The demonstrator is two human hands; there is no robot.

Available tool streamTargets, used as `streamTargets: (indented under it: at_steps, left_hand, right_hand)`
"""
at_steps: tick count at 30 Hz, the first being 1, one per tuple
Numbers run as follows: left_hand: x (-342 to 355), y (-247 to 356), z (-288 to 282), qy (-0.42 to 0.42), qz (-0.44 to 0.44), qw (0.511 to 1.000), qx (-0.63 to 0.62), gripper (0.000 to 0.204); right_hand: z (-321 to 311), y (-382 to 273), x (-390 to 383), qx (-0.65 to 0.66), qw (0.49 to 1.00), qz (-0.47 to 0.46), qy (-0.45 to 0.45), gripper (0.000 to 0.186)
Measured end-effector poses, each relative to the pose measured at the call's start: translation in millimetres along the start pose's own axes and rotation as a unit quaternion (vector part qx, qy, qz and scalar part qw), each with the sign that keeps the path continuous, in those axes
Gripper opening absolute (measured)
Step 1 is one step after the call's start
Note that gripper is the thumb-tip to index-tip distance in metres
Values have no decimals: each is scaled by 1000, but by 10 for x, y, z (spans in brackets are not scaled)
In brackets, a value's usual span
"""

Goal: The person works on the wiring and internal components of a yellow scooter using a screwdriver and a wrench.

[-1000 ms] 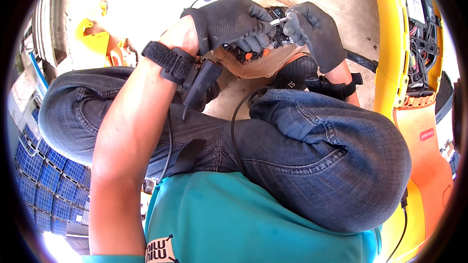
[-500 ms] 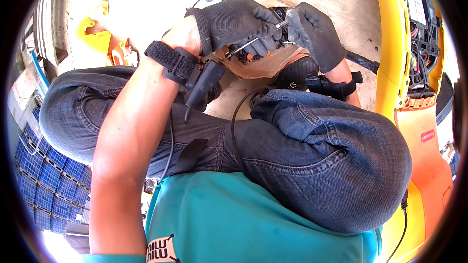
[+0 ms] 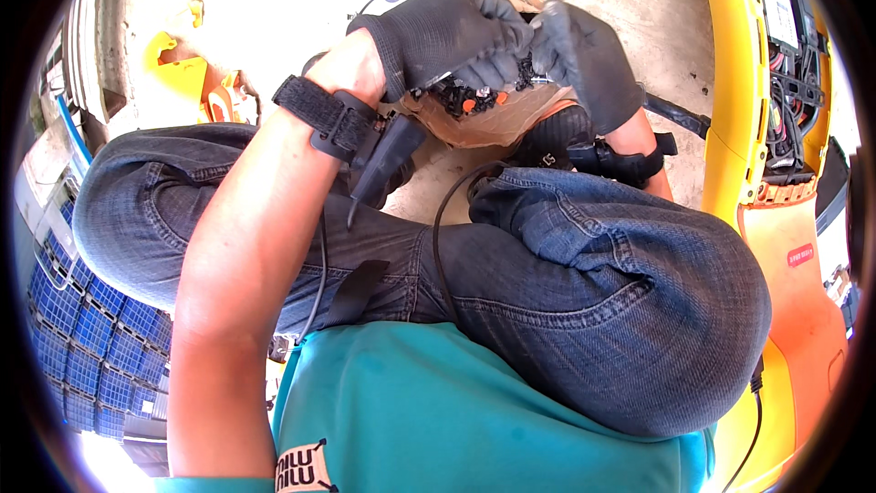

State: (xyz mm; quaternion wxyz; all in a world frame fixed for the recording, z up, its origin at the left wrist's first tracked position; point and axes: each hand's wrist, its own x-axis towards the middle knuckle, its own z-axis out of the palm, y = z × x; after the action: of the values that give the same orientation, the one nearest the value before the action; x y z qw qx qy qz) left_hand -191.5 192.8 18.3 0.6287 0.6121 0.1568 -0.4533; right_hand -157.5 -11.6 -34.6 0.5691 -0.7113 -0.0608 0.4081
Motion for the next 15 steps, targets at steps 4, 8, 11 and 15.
streamTargets:
  at_steps: [4, 8, 11, 15]
  left_hand:
    - [39, -34, -165, 55, 109, 992, -42, 25]
    - [43, -9, -242, 138, 92, 970, -178, 27]
    - [27, -30, -358, 173, 109, 921, -331, 28]
    - [-16, -26, -478, 197, 216, 941, 170, 26]
  right_hand:
    - [-121, -137, 5, 63, 997, 26, 33, 36]
    - [-69, -114, -48, -27, 997, 63, -42, 26]
    - [45, -25, -76, -41, 991, 68, -105, 18]
    - [82, 106, -120, -81, 984, 68, -146, 17]
